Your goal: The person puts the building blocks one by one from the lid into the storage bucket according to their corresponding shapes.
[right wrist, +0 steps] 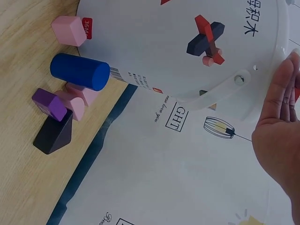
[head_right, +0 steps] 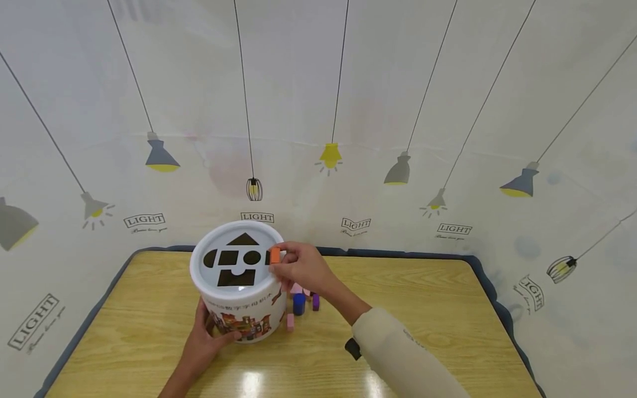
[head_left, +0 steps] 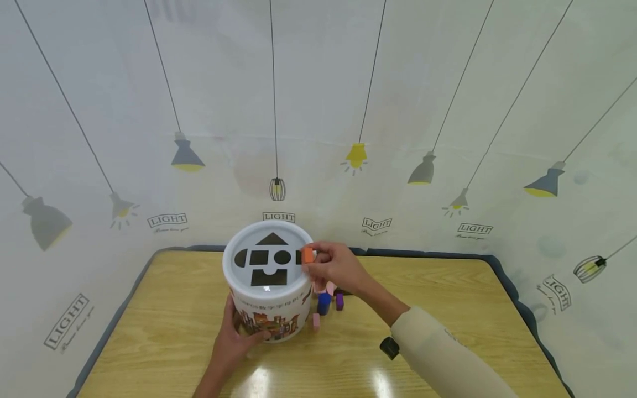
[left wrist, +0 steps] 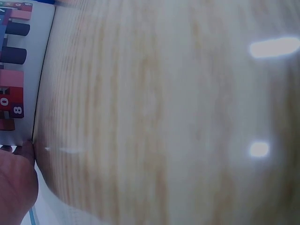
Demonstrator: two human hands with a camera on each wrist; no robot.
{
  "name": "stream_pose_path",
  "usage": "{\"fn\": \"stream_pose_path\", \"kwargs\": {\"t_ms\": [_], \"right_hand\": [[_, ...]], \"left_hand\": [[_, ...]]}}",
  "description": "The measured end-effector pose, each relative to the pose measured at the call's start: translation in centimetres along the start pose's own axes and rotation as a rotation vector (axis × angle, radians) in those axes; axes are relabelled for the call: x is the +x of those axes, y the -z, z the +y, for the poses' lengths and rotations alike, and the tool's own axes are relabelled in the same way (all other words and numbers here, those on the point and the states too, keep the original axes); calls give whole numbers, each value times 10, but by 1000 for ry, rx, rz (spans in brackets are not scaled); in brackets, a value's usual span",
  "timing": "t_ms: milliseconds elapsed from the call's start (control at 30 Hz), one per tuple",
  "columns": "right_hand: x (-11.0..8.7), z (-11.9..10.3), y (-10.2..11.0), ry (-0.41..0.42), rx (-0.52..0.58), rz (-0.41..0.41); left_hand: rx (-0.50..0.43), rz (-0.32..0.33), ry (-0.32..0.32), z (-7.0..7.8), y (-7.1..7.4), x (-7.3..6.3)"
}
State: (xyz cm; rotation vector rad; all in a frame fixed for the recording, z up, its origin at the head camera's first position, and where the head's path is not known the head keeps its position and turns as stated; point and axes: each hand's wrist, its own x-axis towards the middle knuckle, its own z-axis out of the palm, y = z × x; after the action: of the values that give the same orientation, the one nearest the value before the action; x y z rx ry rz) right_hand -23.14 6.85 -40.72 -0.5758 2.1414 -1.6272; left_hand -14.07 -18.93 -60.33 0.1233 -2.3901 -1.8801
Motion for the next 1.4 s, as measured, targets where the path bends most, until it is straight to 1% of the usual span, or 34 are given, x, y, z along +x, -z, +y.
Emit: {"fn": "stream_pose_path", "kwargs": {"t_ms": [200,300,400,533,700,900,1033,1100,1133,1233,1267,1333,1400], "right_hand": [[7,-3,1,4,-39,-11],[10,-5,2,6,-69,-14],[13,-8,3,0,-73,-8],[16,-11,4,-21,-69,0],[20,-13,3,-39,-100,-3],[23,-14,1,-79,-134,1],[24,-15,1,-87,-147,10],[24,-15,1,-88,-149,10],[24,-15,1,-89,-149,9],[23,-15,1,-89,-147,7],[23,-15,1,-90,-143,8],[23,-16,0,-91,-133,7],[22,-17,0,-95,-122,8]], "left_hand": [[5,0,8,1,1,-1],[7,1,2,2,1,-1],[4,0,-3,3,1,-1],[-2,-1,-4,3,0,-1],[-1,2,-1,2,0,-1],[10,2,-15,2,0,-1],[10,0,-21,3,0,0],[3,-4,-20,5,1,-1],[-4,-9,-16,8,1,-2],[-5,-23,-11,24,4,-8],[-11,-25,-10,27,4,-8],[-3,-23,-10,25,4,-8],[6,-15,-12,17,3,-5]]}}
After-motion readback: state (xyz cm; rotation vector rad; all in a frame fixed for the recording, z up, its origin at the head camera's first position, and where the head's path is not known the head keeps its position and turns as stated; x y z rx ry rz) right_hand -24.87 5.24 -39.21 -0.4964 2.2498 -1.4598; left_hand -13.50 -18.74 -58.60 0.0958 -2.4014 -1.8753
